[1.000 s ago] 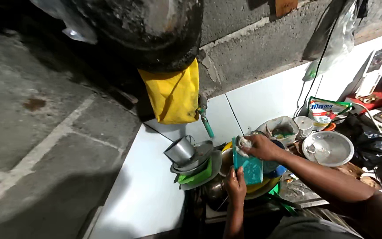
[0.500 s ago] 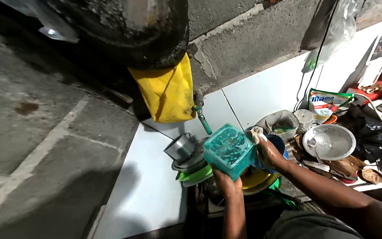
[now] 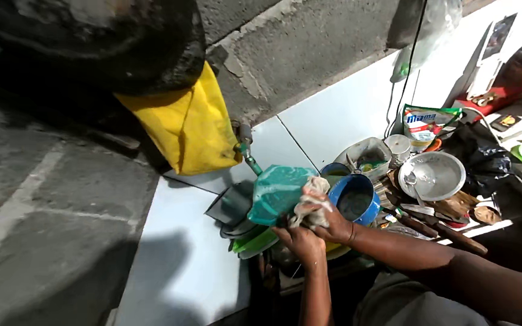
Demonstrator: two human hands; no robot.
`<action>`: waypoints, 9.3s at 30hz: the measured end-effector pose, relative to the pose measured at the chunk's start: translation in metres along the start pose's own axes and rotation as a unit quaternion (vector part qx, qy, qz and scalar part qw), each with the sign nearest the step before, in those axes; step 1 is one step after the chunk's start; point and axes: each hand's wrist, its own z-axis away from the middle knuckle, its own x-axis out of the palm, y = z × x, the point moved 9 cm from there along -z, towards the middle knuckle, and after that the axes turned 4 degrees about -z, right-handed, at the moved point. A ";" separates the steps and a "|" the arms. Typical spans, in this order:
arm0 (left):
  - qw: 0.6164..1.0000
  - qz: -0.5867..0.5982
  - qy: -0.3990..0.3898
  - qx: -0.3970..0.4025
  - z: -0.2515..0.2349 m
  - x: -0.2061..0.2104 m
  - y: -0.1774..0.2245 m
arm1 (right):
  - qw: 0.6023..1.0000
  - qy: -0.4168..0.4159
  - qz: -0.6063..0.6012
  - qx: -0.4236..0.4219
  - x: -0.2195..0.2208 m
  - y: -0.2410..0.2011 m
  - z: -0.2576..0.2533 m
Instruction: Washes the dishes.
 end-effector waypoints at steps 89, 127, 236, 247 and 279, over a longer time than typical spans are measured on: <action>0.923 0.190 -0.090 -0.324 -0.072 -0.085 -0.110 | 0.875 -0.276 -0.037 0.395 0.016 0.058 -0.066; 0.907 0.326 -0.068 -0.258 -0.023 -0.079 -0.077 | 0.818 -0.305 0.026 0.487 0.106 0.117 -0.046; 0.984 -0.005 -0.070 -0.166 -0.023 -0.087 -0.078 | 0.834 -0.482 0.261 -0.064 0.091 0.058 -0.046; 0.963 -0.041 -0.139 -0.226 -0.017 -0.082 -0.084 | 0.854 -0.490 0.146 -0.100 0.095 0.066 -0.037; 0.978 -0.062 -0.097 -0.176 -0.032 -0.096 -0.073 | 0.800 -0.557 0.203 0.094 0.099 0.087 0.003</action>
